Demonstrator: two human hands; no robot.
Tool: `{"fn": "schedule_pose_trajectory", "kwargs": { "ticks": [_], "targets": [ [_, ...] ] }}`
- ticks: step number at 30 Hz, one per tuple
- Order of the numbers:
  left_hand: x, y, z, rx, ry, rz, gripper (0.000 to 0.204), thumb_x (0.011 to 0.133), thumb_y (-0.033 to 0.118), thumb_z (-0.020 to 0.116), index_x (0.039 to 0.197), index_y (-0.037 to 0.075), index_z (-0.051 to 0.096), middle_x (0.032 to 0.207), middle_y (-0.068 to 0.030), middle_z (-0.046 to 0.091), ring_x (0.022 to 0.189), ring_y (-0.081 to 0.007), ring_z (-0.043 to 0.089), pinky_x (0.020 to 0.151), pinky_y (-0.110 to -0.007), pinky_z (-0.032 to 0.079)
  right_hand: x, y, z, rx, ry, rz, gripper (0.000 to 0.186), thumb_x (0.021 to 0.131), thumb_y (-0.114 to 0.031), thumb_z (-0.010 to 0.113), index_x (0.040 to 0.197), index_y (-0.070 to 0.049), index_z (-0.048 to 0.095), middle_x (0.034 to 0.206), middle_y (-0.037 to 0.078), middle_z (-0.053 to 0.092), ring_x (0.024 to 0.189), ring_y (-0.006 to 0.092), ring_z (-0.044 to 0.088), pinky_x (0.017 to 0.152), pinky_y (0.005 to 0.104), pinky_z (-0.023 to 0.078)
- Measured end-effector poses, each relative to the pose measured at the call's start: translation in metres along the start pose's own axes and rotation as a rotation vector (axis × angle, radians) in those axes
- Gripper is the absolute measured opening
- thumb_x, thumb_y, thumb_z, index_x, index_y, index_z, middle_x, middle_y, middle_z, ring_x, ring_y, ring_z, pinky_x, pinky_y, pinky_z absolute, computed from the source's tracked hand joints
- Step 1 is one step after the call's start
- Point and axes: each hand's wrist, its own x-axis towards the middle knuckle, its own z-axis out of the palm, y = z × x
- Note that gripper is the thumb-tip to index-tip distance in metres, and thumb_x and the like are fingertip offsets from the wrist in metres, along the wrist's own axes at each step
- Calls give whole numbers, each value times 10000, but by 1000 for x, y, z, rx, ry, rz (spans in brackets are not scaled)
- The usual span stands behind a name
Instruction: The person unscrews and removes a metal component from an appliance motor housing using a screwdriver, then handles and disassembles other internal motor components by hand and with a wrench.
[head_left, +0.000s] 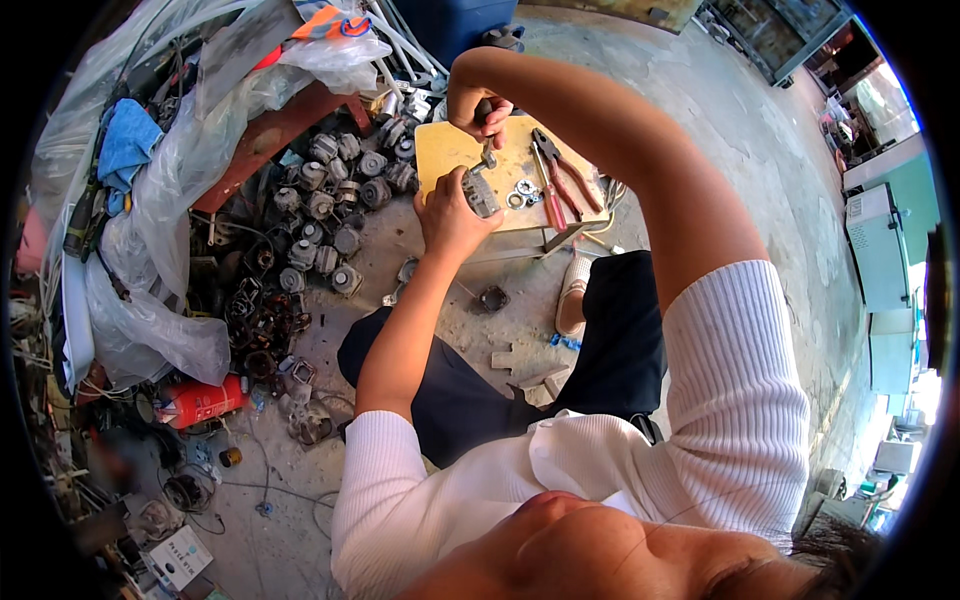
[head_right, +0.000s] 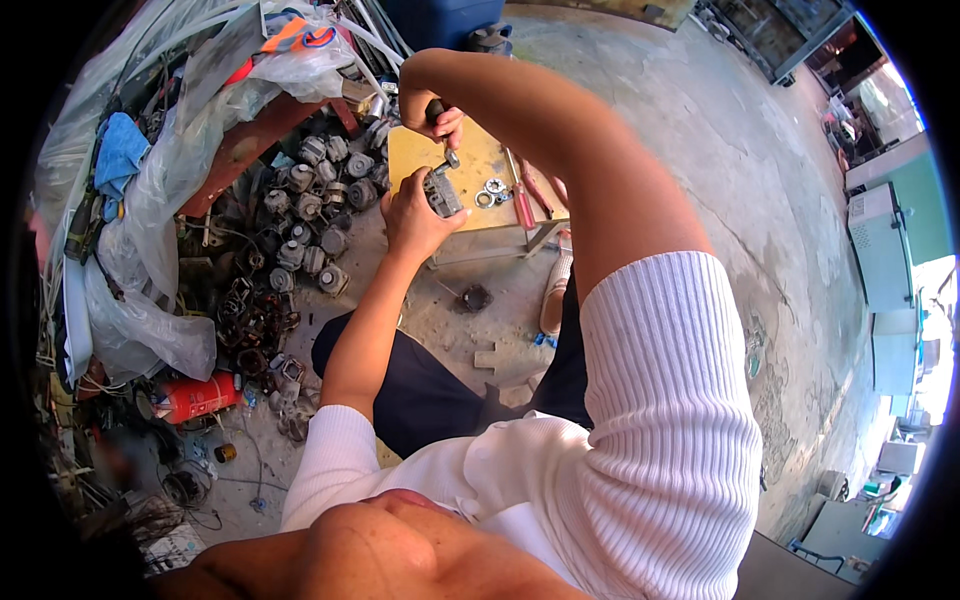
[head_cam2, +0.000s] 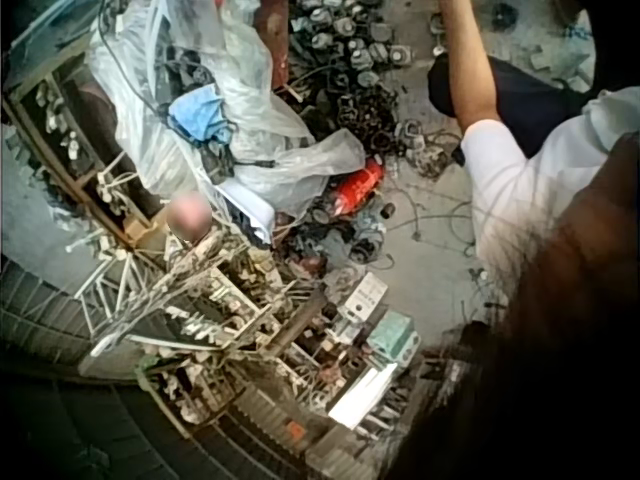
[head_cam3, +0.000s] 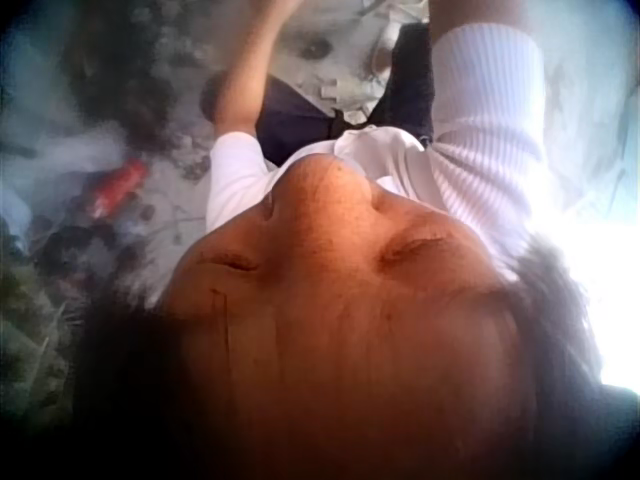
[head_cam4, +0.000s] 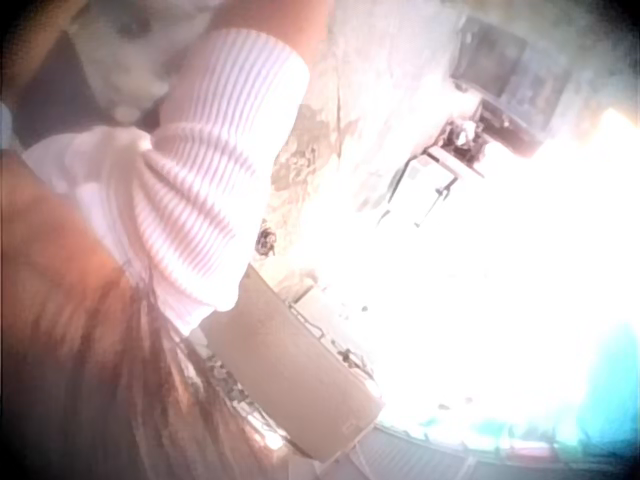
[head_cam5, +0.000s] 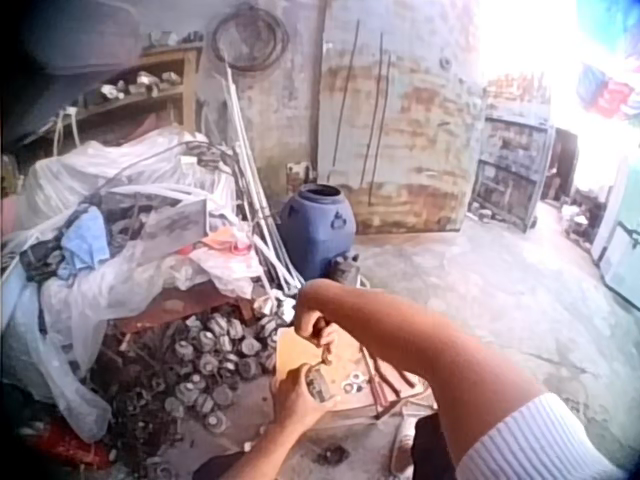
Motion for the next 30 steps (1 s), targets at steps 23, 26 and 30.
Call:
{"fn": "schedule_pose_trajectory", "kwargs": {
  "ticks": [23,26,30],
  "targets": [
    [0,2,-5,-31,-56,-40,844,642,430,842,1328,107,469,1226,-128,615,1176,-281,571,1062,-594,301,8,17,-10,-230,133,-296,221,923,-104,670,1136,-49,661,989,40,737,781,89,710,565,198,448],
    [1,5,-6,-39,-81,-40,857,645,424,846,1336,100,456,1254,-143,603,1193,-295,559,1048,-570,314,3,14,-6,-277,211,-318,210,908,-95,683,1109,-37,669,969,53,735,782,94,710,567,212,458],
    [1,7,-7,-23,-68,-40,859,639,423,850,1333,102,458,1247,-140,604,1189,-292,562,1045,-560,316,-11,1,4,-291,192,-213,247,870,-90,724,1092,-15,645,949,37,729,745,104,625,646,236,467]
  ]
}}
